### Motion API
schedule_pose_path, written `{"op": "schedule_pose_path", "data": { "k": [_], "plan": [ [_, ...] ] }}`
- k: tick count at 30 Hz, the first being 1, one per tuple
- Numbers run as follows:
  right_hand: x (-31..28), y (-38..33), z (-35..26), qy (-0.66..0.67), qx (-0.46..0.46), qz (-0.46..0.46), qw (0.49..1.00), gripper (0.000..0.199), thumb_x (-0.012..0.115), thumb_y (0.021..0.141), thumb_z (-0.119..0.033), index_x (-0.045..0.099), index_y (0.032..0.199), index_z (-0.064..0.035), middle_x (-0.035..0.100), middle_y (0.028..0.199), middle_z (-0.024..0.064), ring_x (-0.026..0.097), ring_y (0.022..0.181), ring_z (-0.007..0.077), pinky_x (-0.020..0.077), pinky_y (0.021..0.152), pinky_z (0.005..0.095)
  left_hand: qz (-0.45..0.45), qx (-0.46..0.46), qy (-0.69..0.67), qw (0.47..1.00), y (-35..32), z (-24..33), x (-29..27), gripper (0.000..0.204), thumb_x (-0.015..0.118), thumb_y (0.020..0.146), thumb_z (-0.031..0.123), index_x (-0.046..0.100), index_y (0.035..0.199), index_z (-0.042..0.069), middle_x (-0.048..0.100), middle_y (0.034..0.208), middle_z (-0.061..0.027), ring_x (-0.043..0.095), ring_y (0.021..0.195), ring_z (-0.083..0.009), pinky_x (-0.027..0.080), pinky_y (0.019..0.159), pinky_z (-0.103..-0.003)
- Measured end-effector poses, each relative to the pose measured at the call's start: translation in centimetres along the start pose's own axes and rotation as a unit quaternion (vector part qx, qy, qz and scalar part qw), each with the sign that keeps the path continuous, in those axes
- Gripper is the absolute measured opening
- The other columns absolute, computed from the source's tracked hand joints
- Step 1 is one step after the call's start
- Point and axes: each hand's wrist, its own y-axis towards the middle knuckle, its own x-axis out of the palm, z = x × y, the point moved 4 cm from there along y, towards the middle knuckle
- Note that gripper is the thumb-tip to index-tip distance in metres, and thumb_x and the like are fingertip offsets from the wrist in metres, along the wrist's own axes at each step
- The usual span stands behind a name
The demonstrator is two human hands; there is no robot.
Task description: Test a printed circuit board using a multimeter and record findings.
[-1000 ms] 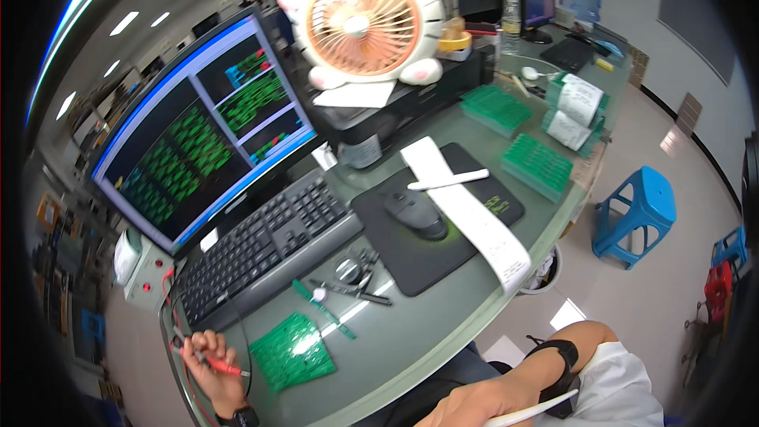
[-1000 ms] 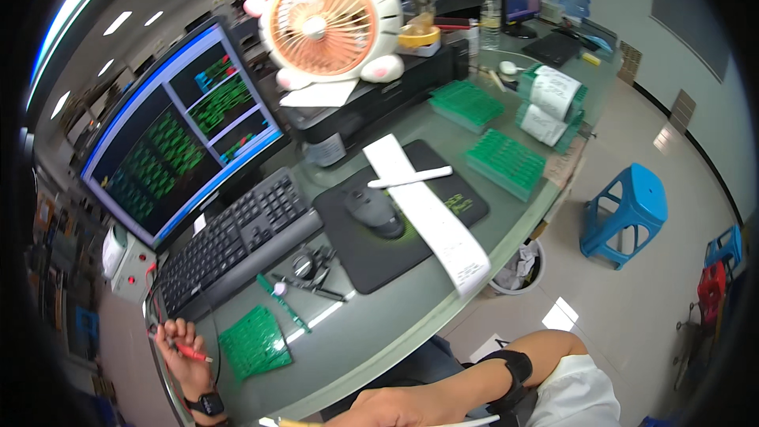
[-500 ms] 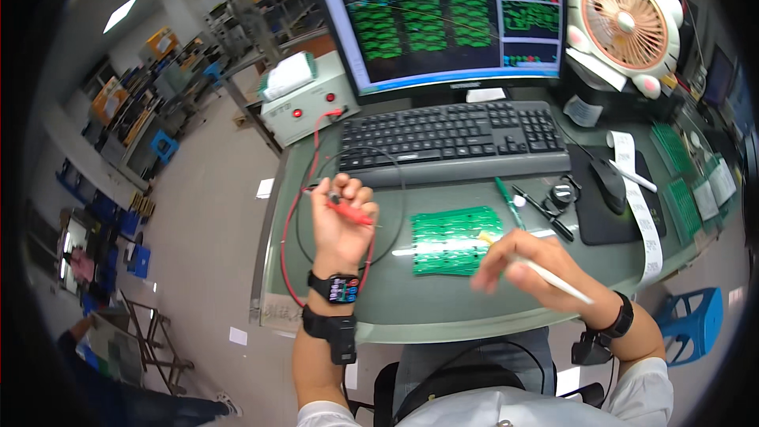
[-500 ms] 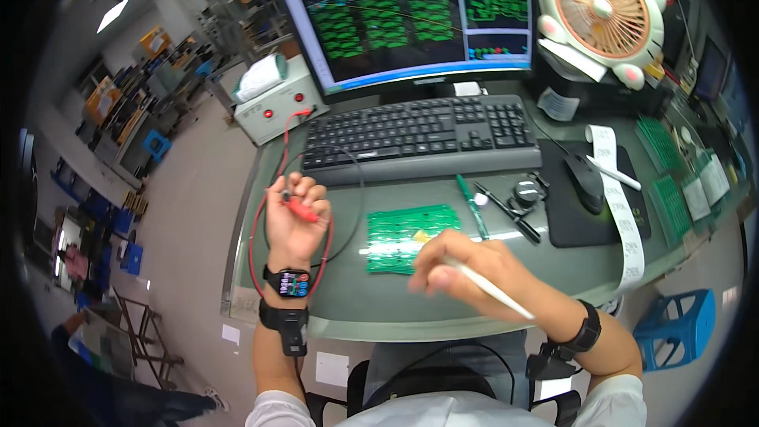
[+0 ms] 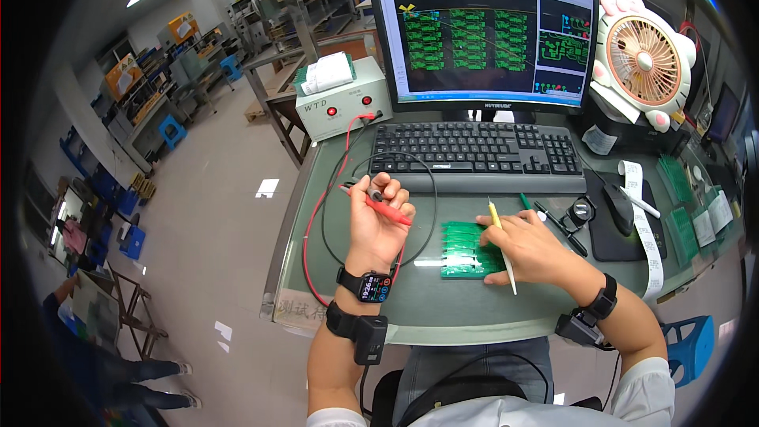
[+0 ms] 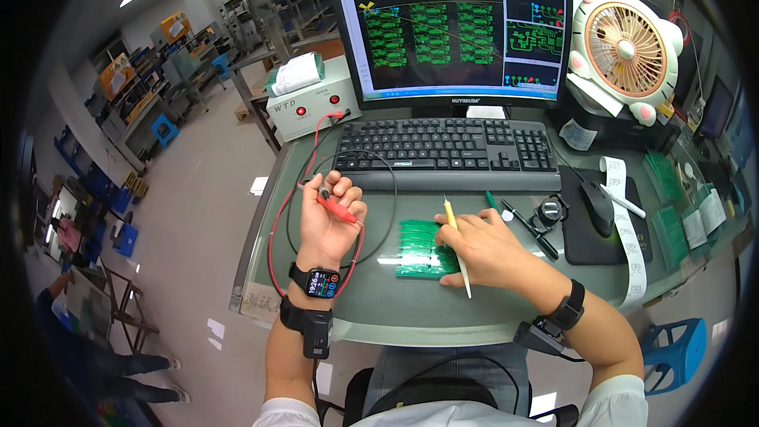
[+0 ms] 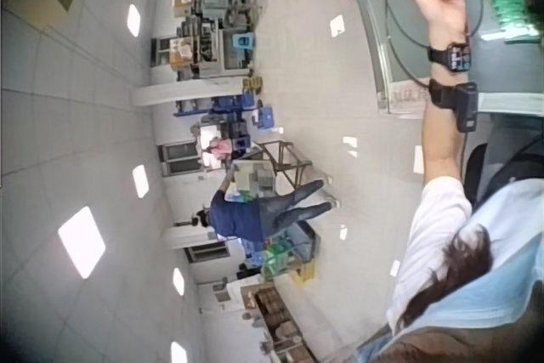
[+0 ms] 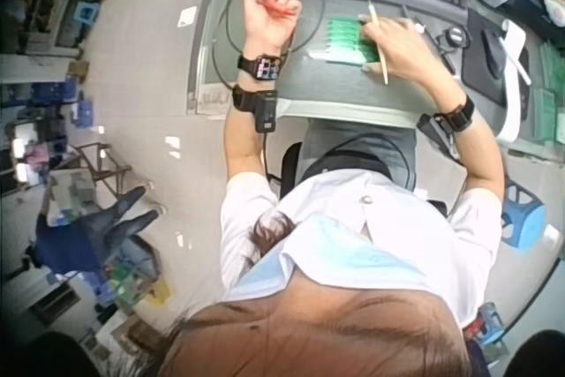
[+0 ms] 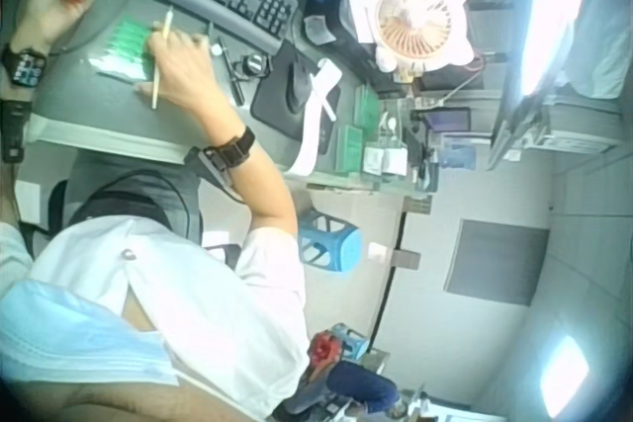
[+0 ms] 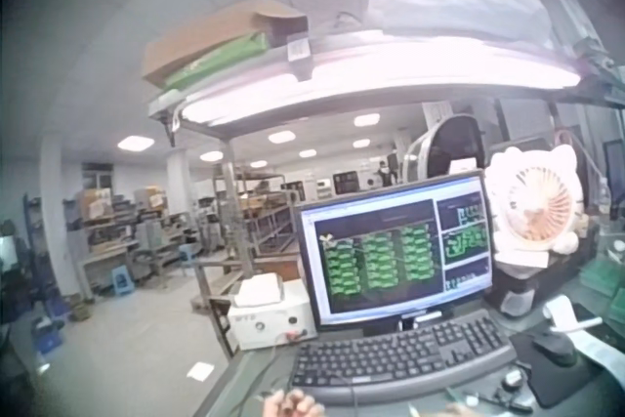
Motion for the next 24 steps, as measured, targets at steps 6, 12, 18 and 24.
{"op": "schedule_pose_path", "data": {
  "k": [6, 12, 18, 24],
  "plan": [
    [-0.3, 0.2, -0.8, -0.073, -0.023, 0.011, 0.997, 0.056, 0.075, 0.063, -0.036, 0.049, 0.103, -0.0078, 0.057, 0.120, 0.0113, 0.058, 0.099, 0.0261, 0.0382, 0.079, 0.0388, -0.019, 0.003, 0.007, 1.000, 0.0, 0.0, -0.1, 0.022, 0.048, 0.092, 0.028, 0.055, 0.084, 0.008, 0.044, 0.068, 0.0002, 0.039, 0.060, -0.0117, 0.034, 0.052, -0.025],
    [-1.3, 0.8, 1.0, 0.103, 0.027, 0.003, 0.994, 0.056, 0.072, 0.068, -0.038, 0.050, 0.107, -0.0050, 0.064, 0.090, 0.0109, 0.062, 0.080, 0.0301, 0.0431, 0.071, 0.0389, -0.022, 0.007, -0.011, 1.000, -0.2, 0.4, 0.1, 0.021, 0.048, 0.092, 0.028, 0.052, 0.085, 0.008, 0.042, 0.068, 0.0004, 0.040, 0.061, -0.0117, 0.036, 0.053, -0.026],
    [-1.2, 1.1, 2.8, 0.226, 0.109, -0.082, 0.965, 0.049, 0.071, 0.075, -0.033, 0.047, 0.101, -0.0004, 0.059, 0.115, 0.0237, 0.058, 0.107, 0.0361, 0.0471, 0.086, 0.0397, -0.016, 0.015, 0.002, 1.000, -0.3, 0.4, 0.2, 0.022, 0.046, 0.093, 0.027, 0.053, 0.084, 0.008, 0.041, 0.069, 0.0005, 0.039, 0.061, -0.0114, 0.036, 0.053, -0.025],
    [-0.8, 0.8, 3.1, 0.222, 0.066, -0.011, 0.973, 0.053, 0.071, 0.073, -0.043, 0.051, 0.105, -0.0040, 0.064, 0.085, 0.0190, 0.062, 0.077, 0.0331, 0.0458, 0.072, 0.0406, -0.022, 0.013, -0.008, 1.000, -0.2, 0.2, 0.3, 0.021, 0.048, 0.093, 0.026, 0.054, 0.085, 0.008, 0.041, 0.069, 0.0006, 0.039, 0.060, -0.0112, 0.035, 0.053, -0.025]
  ]
}}
